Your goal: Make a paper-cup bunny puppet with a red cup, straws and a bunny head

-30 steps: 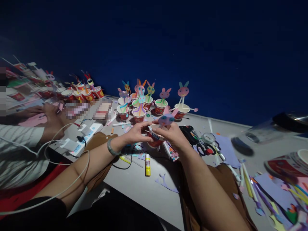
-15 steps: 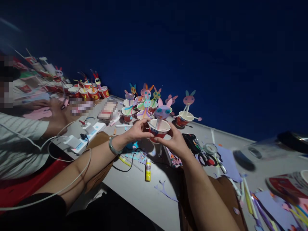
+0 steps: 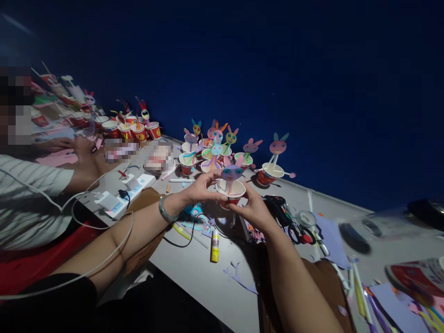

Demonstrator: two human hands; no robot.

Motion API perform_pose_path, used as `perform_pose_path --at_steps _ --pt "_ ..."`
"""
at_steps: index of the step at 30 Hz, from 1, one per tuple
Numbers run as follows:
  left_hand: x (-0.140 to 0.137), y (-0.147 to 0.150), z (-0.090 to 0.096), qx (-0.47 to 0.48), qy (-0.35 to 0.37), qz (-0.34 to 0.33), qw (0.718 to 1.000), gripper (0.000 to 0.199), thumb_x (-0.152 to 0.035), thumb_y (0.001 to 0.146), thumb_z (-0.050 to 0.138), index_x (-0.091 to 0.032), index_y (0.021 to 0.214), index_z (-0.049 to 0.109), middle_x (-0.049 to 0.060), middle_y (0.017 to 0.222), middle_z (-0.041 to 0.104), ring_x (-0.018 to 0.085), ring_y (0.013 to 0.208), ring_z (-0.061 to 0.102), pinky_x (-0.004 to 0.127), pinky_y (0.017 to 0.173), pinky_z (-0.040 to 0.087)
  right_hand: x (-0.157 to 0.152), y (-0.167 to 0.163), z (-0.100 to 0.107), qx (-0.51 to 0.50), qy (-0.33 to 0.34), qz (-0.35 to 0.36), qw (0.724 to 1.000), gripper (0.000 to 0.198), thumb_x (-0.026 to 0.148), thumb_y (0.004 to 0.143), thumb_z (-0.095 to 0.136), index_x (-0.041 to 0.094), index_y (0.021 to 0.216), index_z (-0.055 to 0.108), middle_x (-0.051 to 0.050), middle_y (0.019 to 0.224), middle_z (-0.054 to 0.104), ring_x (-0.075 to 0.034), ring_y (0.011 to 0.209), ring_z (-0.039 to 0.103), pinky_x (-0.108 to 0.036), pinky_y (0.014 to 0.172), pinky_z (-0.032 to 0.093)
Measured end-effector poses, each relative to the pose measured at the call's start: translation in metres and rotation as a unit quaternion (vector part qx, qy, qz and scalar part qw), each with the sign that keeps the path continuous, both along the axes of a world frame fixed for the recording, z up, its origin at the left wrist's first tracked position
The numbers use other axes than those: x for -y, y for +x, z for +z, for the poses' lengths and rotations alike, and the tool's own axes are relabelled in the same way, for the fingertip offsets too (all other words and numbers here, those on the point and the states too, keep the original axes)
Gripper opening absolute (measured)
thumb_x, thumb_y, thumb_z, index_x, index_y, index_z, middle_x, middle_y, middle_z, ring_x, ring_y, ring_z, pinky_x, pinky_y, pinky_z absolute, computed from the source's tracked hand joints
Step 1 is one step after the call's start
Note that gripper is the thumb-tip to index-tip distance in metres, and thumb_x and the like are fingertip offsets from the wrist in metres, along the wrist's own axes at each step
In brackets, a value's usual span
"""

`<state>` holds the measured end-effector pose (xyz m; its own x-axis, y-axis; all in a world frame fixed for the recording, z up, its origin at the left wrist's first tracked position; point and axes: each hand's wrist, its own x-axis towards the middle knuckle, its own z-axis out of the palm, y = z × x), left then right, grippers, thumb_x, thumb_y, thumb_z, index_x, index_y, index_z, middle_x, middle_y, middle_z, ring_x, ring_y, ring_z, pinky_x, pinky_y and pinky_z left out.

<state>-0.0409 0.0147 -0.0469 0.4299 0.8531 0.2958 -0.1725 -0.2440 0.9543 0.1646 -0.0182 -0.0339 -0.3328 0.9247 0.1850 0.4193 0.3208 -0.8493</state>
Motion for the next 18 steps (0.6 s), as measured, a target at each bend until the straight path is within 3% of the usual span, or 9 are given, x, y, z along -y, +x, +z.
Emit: perform_pose_path --at_steps 4,7,13,18 --pt "-0.001 -0.004 0.005 -0.054 0.059 0.007 0.997 0.051 -0.039 0.066 0.087 -0.012 0.106 0.072 0.016 0.13 0.062 0.03 0.127 0.057 0.044 0.112 0.041 -0.002 0.003 -0.005 0.011 0.003 0.024 1.0 0.06 0.041 0.069 0.082 0.02 0.12 0.061 -0.011 0.12 0.07 -0.029 0.112 0.065 -0.042 0.1 0.049" --pt "0.0 -0.005 0.006 -0.07 0.082 0.017 0.994 0.041 -0.035 0.066 0.086 -0.012 0.098 0.075 0.014 0.119 0.067 0.029 0.12 0.06 0.043 0.11 0.043 -0.002 0.003 -0.007 0.028 0.02 0.036 0.999 0.059 0.039 0.07 0.08 0.02 0.122 0.06 -0.011 0.122 0.069 -0.029 0.113 0.065 -0.041 0.101 0.049" --pt "0.007 -0.002 -0.001 -0.057 0.044 -0.02 0.997 0.035 -0.04 0.071 0.082 -0.011 0.09 0.074 0.009 0.094 0.07 0.018 0.09 0.066 0.032 0.089 0.052 0.003 -0.005 -0.006 0.073 0.073 0.058 0.993 0.056 0.034 0.077 0.073 0.021 0.129 0.058 -0.011 0.127 0.069 -0.028 0.113 0.067 -0.043 0.101 0.051" --pt "0.01 -0.007 0.004 -0.072 0.018 -0.091 0.993 0.034 -0.043 0.078 0.078 -0.012 0.089 0.074 0.009 0.09 0.073 0.017 0.085 0.066 0.029 0.085 0.052 0.005 -0.009 -0.006 0.087 0.094 0.066 0.99 0.056 0.032 0.08 0.07 0.021 0.133 0.057 -0.011 0.13 0.068 -0.03 0.116 0.066 -0.045 0.102 0.051"
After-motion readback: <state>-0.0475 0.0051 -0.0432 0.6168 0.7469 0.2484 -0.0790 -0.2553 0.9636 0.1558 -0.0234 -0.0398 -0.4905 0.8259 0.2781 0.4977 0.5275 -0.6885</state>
